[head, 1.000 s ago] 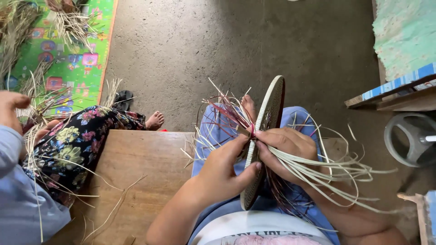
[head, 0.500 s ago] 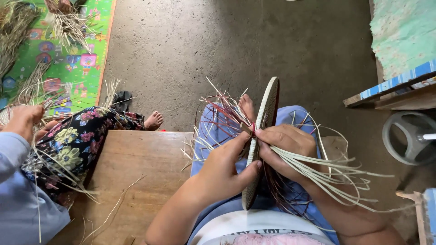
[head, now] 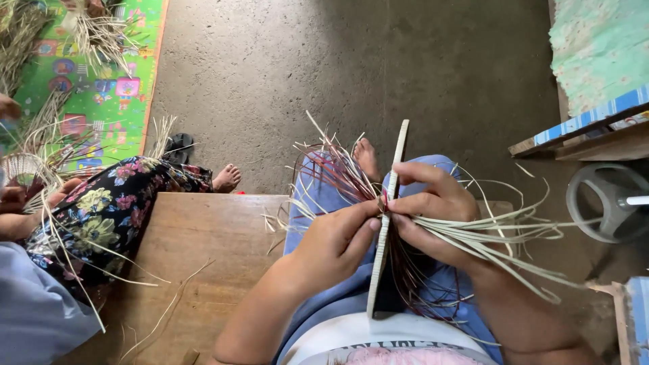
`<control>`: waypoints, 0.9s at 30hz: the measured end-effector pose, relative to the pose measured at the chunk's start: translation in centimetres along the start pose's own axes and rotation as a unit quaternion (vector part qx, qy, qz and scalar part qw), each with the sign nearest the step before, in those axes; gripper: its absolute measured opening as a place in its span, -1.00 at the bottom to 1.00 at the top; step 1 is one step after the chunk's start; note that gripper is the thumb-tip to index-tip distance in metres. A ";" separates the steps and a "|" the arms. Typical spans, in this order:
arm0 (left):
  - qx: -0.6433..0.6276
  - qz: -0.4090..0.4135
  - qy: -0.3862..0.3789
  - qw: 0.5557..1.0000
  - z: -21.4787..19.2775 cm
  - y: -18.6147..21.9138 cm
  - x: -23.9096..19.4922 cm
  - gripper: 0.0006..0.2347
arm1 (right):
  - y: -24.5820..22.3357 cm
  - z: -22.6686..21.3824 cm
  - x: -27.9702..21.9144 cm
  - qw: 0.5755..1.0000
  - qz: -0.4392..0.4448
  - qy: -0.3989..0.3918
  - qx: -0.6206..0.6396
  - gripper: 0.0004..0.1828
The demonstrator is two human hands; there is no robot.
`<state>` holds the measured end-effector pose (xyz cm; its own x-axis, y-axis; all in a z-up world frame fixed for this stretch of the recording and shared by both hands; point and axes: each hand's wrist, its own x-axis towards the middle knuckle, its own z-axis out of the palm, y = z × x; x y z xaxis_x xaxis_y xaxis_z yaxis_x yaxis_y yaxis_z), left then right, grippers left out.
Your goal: The person weaves a basket by hand, interlacing light and dark dried plant fibers around a circular base. They repeatedly adjust the tension and position of the fibers to maintain the pattern.
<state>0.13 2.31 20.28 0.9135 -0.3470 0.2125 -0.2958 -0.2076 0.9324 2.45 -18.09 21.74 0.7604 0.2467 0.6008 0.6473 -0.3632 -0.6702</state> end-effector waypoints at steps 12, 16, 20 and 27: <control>0.184 0.174 0.080 0.964 1.5 -2.4 0.2 -0.85 | -0.1 -1.1 1.0 0.995 -0.009 -0.092 0.046 -0.94; 0.206 0.197 0.087 0.955 1.2 -1.9 0.5 -0.89 | 0.1 -1.2 1.1 0.993 0.003 -0.109 0.052 -0.92; 0.224 0.206 0.100 0.947 1.2 -2.4 0.4 -0.92 | 0.5 -1.1 1.2 0.990 0.015 -0.127 0.056 -0.91; 0.221 0.193 0.100 0.951 0.9 -3.4 0.7 -0.90 | 1.2 -0.4 2.6 0.988 0.010 -0.139 0.071 -0.94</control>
